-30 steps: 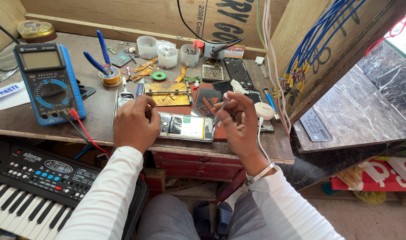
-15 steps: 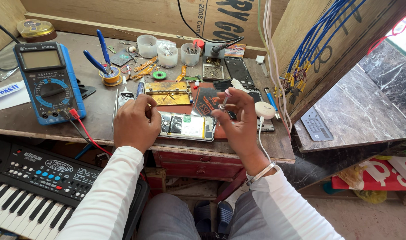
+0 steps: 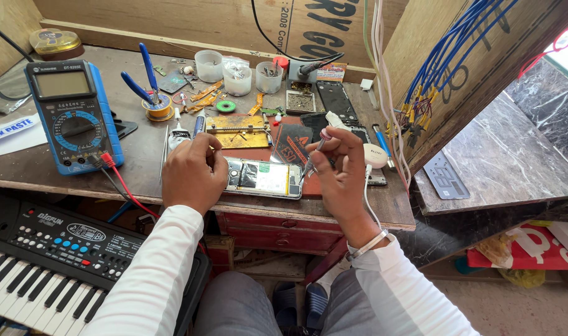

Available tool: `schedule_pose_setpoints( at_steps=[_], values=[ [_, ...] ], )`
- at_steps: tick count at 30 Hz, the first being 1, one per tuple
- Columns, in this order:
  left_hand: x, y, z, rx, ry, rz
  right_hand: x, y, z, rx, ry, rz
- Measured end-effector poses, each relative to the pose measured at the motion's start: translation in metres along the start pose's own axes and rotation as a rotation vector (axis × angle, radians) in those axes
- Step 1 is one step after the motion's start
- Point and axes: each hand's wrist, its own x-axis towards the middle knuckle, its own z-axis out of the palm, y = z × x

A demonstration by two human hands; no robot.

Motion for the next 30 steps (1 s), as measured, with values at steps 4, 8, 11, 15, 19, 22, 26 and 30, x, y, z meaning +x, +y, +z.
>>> schedule_pose_setpoints(
  at_steps=[4,8,11,15,19,22,26,30],
  values=[
    [0.001,0.001,0.0,-0.017,-0.014,-0.006,0.002,0.001,-0.002,-0.019,-0.049,-0.031],
    [0.001,0.003,0.0,0.005,0.001,0.002,0.004,-0.001,0.0,-0.25,0.027,-0.036],
    [0.002,0.003,0.001,0.0,-0.008,-0.005,0.003,-0.005,-0.003,0.136,-0.095,0.074],
    [0.002,0.004,0.002,-0.021,-0.006,0.002,0.007,-0.005,-0.003,-0.12,-0.066,0.065],
    [0.002,0.003,0.001,0.002,0.017,0.004,0.009,-0.006,0.002,-0.132,-0.061,0.072],
    [0.002,0.004,0.001,0.002,0.0,-0.007,0.004,-0.011,-0.001,0.063,-0.127,0.022],
    [0.002,0.004,0.002,-0.025,-0.005,-0.006,0.003,-0.015,-0.003,0.114,-0.097,-0.01],
    [0.001,0.003,0.002,-0.004,-0.002,-0.007,0.003,-0.015,-0.004,0.156,-0.08,0.009]
  ],
)
